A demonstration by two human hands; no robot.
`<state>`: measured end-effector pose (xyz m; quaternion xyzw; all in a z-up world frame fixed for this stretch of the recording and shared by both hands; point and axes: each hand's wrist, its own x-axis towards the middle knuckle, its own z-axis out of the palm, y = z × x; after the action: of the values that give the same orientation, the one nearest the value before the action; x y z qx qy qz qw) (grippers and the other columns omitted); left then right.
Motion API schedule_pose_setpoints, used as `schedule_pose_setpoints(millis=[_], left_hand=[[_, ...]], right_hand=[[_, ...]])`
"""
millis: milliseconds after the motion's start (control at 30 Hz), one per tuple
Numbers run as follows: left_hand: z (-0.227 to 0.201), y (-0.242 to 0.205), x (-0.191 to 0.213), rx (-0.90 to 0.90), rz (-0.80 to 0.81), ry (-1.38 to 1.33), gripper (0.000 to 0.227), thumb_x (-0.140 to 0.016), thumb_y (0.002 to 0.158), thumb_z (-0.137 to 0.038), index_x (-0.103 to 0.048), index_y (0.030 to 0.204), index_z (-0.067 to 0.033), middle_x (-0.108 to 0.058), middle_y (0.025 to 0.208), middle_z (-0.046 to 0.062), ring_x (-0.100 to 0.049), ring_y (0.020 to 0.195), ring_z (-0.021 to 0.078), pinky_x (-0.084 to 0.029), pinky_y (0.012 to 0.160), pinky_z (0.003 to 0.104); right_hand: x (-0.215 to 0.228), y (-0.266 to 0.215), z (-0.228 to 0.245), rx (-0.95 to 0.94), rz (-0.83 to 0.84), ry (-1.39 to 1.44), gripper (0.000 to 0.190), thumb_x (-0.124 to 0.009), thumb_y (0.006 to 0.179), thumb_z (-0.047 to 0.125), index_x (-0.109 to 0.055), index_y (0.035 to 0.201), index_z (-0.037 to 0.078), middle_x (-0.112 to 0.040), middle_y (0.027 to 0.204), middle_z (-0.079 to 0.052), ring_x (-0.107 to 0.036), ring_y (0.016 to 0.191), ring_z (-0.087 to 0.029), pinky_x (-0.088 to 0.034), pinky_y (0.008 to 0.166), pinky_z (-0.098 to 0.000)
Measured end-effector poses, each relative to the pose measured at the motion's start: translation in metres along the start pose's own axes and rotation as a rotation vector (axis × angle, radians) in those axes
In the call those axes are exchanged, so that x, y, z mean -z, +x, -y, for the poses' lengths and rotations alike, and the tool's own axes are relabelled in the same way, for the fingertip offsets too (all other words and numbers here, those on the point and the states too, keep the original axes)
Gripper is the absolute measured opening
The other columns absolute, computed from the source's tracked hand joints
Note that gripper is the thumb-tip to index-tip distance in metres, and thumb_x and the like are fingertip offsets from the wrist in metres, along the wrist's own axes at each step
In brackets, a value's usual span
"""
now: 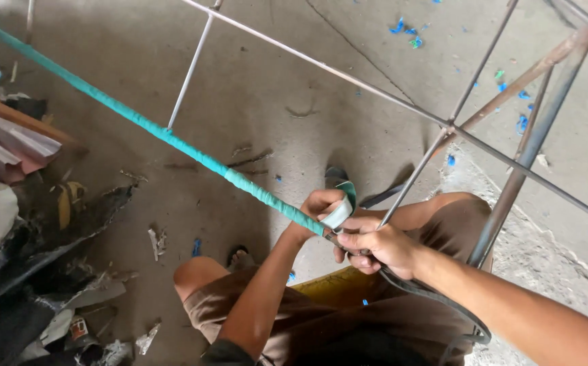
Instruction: Wrapping a metal wire frame with a long strip of fabric to prepare it for upholstery.
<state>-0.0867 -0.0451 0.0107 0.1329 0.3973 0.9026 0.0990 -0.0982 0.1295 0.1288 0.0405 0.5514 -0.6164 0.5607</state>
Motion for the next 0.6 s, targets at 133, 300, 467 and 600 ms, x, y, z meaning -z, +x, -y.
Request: schedule_pose_setpoints(millis=[133,300,467,600], left_hand=[[0.015,-0.068,-0.040,-0.129,-0.532,0.961,0.029,-0.062,0.087,0.009,-0.069,0.115,0.0092,-0.065,0.109,0.026,-0.066,0.103,0.0440,-0.054,0.097,0.053],[-0.006,-0.114,-0.102,-0.326,-0.925,1.515,0.029,-0.057,0.107,-0.030,-0.072,0.121,-0.0100,-0.057,0.104,0.013,-0.063,0.096,0.0285,-0.052,0.074,0.040],[-0.012,-0.092,-0.089,0.234,-0.919,1.332,0.041,-0.064,0.096,-0.029,-0.066,0.136,-0.0230,-0.076,0.073,0.005,-0.069,0.056,0.0261,-0.054,0.062,0.041],[-0.008,-0.088,-0.084,0.035,-0.877,1.114,0.017,-0.065,0.098,-0.011,-0.079,0.108,-0.0135,-0.077,0.083,0.002,-0.071,0.074,0.0128,-0.051,0.078,0.026]], right_hand=[[-0.002,-0.003,0.001,0.048,-0.001,-0.043,0.019,-0.068,0.100,0.007,-0.072,0.107,-0.010,-0.056,0.065,-0.019,-0.050,0.045,-0.019,-0.035,0.032,-0.0251],[0.014,0.015,-0.016,0.009,0.081,-0.062,0.028,-0.060,0.101,0.009,-0.067,0.122,-0.009,-0.069,0.082,-0.023,-0.047,0.048,-0.017,-0.030,0.038,-0.0241],[0.012,0.028,-0.031,0.084,0.028,-0.092,0.013,-0.066,0.098,0.012,-0.070,0.100,0.000,-0.073,0.085,-0.020,-0.054,0.050,-0.015,-0.033,0.036,-0.0224],[0.027,0.036,-0.041,0.165,0.102,-0.189,0.020,-0.066,0.102,0.018,-0.070,0.112,0.001,-0.078,0.098,-0.014,-0.069,0.063,-0.016,-0.050,0.046,-0.0238]])
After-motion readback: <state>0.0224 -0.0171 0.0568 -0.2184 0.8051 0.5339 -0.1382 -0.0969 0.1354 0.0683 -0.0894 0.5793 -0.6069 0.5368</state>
